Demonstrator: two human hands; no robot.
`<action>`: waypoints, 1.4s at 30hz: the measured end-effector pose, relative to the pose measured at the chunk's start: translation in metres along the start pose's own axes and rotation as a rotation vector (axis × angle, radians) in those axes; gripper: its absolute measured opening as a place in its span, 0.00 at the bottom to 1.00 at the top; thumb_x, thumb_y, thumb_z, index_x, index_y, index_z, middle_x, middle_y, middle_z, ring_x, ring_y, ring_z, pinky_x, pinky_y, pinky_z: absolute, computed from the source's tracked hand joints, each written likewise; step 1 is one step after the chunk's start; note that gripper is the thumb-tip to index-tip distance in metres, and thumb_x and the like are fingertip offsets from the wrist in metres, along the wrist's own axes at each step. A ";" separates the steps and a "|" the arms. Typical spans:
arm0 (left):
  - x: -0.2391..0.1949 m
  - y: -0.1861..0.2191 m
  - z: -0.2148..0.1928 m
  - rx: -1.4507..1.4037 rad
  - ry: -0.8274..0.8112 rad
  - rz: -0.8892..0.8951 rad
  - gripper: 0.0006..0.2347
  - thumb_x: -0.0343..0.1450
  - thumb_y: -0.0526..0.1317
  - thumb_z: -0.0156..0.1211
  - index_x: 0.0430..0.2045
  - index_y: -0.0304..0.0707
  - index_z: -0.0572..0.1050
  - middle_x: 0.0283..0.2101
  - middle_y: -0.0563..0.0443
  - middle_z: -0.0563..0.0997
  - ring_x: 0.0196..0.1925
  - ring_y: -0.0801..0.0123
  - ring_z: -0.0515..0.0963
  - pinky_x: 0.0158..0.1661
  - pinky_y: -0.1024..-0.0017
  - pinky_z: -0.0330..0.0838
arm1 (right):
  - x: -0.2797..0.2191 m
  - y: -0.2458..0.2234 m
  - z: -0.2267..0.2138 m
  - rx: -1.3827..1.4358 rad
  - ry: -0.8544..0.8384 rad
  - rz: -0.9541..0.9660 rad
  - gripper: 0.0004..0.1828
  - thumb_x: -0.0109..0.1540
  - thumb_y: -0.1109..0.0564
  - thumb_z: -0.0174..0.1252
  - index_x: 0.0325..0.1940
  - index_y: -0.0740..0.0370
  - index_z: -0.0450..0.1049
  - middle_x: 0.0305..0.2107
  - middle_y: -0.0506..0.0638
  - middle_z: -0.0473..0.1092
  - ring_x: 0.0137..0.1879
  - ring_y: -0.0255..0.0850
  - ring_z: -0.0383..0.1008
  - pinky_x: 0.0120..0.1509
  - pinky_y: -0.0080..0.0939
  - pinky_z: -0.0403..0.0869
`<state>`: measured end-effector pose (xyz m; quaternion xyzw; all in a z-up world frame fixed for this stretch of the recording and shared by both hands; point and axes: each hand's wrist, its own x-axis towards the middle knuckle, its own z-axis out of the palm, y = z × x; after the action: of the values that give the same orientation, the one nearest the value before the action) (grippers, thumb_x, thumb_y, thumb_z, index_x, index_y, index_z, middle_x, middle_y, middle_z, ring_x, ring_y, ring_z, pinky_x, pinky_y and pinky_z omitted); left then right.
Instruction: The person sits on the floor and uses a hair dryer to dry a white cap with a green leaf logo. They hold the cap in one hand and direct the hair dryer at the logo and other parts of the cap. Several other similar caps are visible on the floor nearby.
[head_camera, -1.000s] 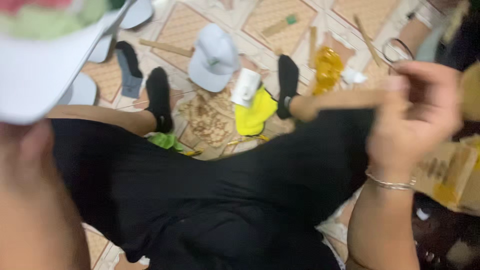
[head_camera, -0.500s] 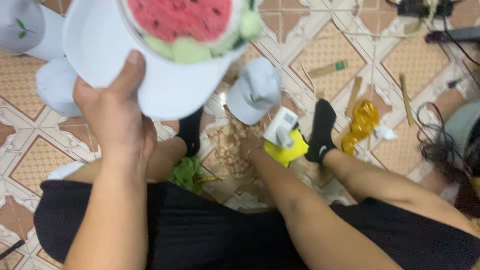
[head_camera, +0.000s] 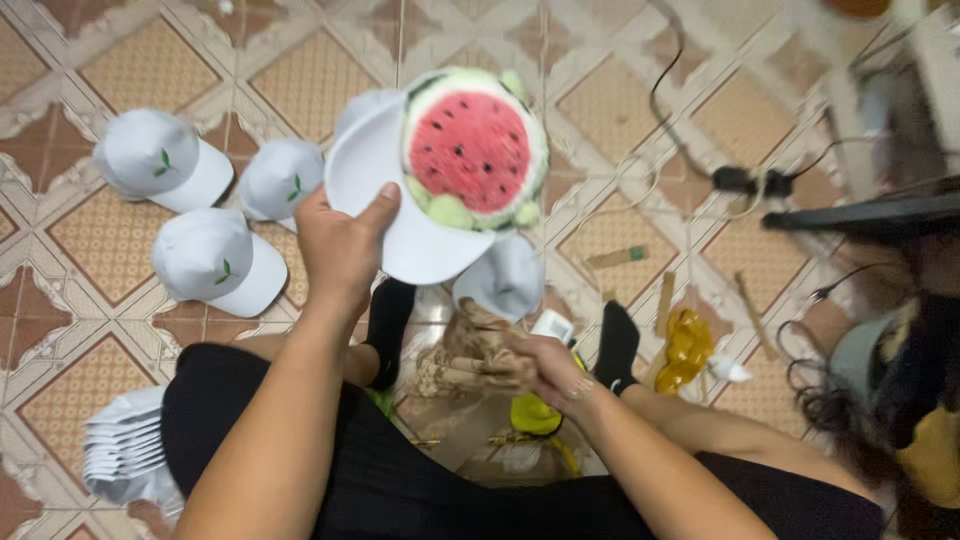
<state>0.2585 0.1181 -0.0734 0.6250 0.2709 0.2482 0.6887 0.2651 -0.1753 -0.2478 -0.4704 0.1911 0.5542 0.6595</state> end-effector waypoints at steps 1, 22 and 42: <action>-0.007 0.007 0.000 -0.009 -0.028 -0.011 0.11 0.68 0.33 0.67 0.41 0.25 0.79 0.40 0.45 0.86 0.37 0.71 0.84 0.39 0.74 0.79 | -0.033 -0.013 0.002 -0.032 -0.068 -0.056 0.23 0.70 0.48 0.55 0.54 0.75 0.71 0.41 0.63 0.75 0.39 0.44 0.77 0.42 0.43 0.79; -0.285 0.028 -0.054 -0.076 -0.321 -0.307 0.14 0.67 0.34 0.64 0.45 0.26 0.79 0.38 0.41 0.88 0.34 0.69 0.87 0.36 0.72 0.81 | -0.322 0.006 0.107 -0.897 -0.223 -0.768 0.32 0.62 0.54 0.57 0.68 0.65 0.57 0.55 0.57 0.68 0.59 0.43 0.74 0.58 0.43 0.77; -0.288 0.043 -0.063 0.230 -0.452 -0.229 0.14 0.72 0.38 0.56 0.48 0.28 0.78 0.32 0.43 0.88 0.29 0.70 0.88 0.31 0.74 0.81 | -0.261 0.052 0.137 -2.564 0.163 -1.218 0.27 0.61 0.53 0.48 0.59 0.75 0.71 0.55 0.65 0.70 0.50 0.46 0.71 0.47 0.36 0.70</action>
<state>0.0046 -0.0281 -0.0169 0.7039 0.2056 -0.0095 0.6798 0.0995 -0.2079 -0.0002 -0.7703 -0.6279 -0.0533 -0.0975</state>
